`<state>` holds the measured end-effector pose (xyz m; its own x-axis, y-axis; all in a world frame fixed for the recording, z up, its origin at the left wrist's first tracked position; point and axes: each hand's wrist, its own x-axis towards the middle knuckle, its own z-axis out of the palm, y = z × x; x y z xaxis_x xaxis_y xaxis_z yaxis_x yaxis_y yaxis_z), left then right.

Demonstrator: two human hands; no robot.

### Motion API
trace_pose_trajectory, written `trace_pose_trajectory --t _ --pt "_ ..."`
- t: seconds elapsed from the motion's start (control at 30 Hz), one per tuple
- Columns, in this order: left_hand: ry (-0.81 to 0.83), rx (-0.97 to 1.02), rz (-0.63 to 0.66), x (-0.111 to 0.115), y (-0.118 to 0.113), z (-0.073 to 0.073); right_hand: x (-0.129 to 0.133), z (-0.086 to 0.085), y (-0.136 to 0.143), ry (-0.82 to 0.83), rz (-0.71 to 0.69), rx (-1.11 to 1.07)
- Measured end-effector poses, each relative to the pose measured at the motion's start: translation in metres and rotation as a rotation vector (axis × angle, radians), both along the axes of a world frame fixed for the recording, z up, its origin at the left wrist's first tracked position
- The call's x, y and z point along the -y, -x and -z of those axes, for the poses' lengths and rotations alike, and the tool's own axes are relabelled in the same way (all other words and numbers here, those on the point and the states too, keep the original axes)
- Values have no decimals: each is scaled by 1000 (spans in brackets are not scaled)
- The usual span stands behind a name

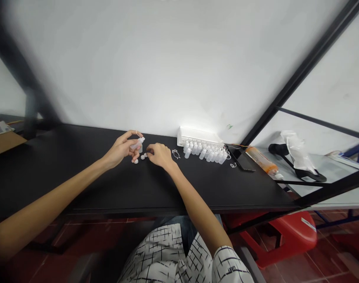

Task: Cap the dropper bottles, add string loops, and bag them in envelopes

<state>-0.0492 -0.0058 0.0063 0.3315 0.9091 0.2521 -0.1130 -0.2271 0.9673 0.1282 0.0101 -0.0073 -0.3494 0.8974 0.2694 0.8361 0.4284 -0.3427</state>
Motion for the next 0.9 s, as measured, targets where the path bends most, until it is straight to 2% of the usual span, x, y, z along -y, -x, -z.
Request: trace_pose_trajectory --t 0.13,0.37,0.43,0.57,0.63,0.7,0.9 --pt "71 23 -35 -3 1 0 0 1 15 -44 -25 62" --pt "138 51 -103 -6 1 3 3 5 10 -62 -93 30" --pt "146 58 -113 -6 0 5 3 3 3 -58 -115 -124" --pt "155 67 -87 -6 -3 9 2 -6 -10 59 -160 -702" --pt "153 63 -78 -5 -5 11 3 -9 -13 127 -195 -914" --pt "152 59 -80 -5 -7 12 5 -10 -12 172 -237 -998" --pt "149 38 -104 -3 -12 14 12 -8 -6 182 -300 -1002"
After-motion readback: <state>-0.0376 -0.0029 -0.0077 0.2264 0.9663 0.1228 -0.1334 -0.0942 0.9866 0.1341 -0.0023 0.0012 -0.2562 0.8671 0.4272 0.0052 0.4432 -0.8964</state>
